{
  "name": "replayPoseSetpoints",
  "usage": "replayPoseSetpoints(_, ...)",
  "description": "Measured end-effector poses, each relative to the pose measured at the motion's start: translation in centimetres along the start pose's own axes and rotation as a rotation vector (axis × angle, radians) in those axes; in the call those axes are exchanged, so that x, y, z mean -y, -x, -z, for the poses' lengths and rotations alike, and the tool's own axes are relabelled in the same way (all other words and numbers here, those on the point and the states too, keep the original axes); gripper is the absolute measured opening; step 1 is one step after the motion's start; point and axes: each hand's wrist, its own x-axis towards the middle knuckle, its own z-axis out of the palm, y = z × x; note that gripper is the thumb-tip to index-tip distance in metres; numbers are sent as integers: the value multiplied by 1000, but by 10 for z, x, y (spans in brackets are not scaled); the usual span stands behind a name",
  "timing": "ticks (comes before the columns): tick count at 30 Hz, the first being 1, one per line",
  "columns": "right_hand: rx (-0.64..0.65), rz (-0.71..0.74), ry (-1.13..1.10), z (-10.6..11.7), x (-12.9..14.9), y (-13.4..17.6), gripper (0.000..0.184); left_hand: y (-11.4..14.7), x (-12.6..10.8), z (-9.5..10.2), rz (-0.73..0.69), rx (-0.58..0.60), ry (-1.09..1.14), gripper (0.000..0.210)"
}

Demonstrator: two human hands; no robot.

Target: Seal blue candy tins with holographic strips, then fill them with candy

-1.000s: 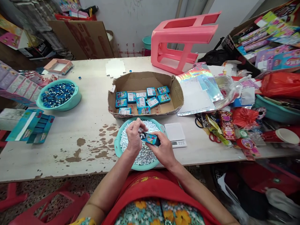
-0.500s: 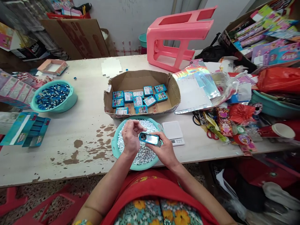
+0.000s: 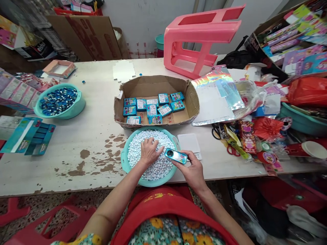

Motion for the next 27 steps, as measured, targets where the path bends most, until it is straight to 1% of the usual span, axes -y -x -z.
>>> replayPoseSetpoints(2, 16, 5, 15, -2, -3, 1, 34, 1, 5, -5, 5, -25, 29, 26)
replayPoseSetpoints(4, 18, 9, 25, -4, -5, 1, 34, -1, 12, -10, 41, -71, 158, 22)
replayPoseSetpoints(6, 21, 15, 34, -6, -6, 2, 34, -4, 17, -12, 125, -152, 376, 20)
replayPoseSetpoints(8, 31, 24, 54, -6, -5, 2, 34, -7, 15, -6, 270, -224, 663, 22)
replayPoseSetpoints(10, 46, 43, 89, -8, -2, 0, 33, -9, 5, 11, 465, -235, 1001, 28)
replayPoseSetpoints(12, 61, 76, 139, -10, 2, -2, 32, -10, -10, 34, 606, -205, 1326, 32)
replayPoseSetpoints(13, 69, 97, 165, -13, 5, -3, 32, -10, -18, 46, 627, -197, 1459, 32)
replayPoseSetpoints(15, 88, 143, 210, -19, 13, -5, 30, -10, -33, 68, 581, -204, 1629, 28)
replayPoseSetpoints(17, 112, 194, 237, -25, 20, -8, 28, -9, -44, 82, 527, -221, 1695, 26)
replayPoseSetpoints(19, 131, 244, 252, -30, 27, -10, 26, -9, -49, 87, 520, -252, 1705, 25)
replayPoseSetpoints(23, 110, 297, 259, -30, 35, -13, 27, -10, -50, 87, 548, -318, 1677, 27)
replayPoseSetpoints(27, 111, 279, 235, -27, 38, -14, 29, -15, -52, 86, 596, -275, 1669, 28)
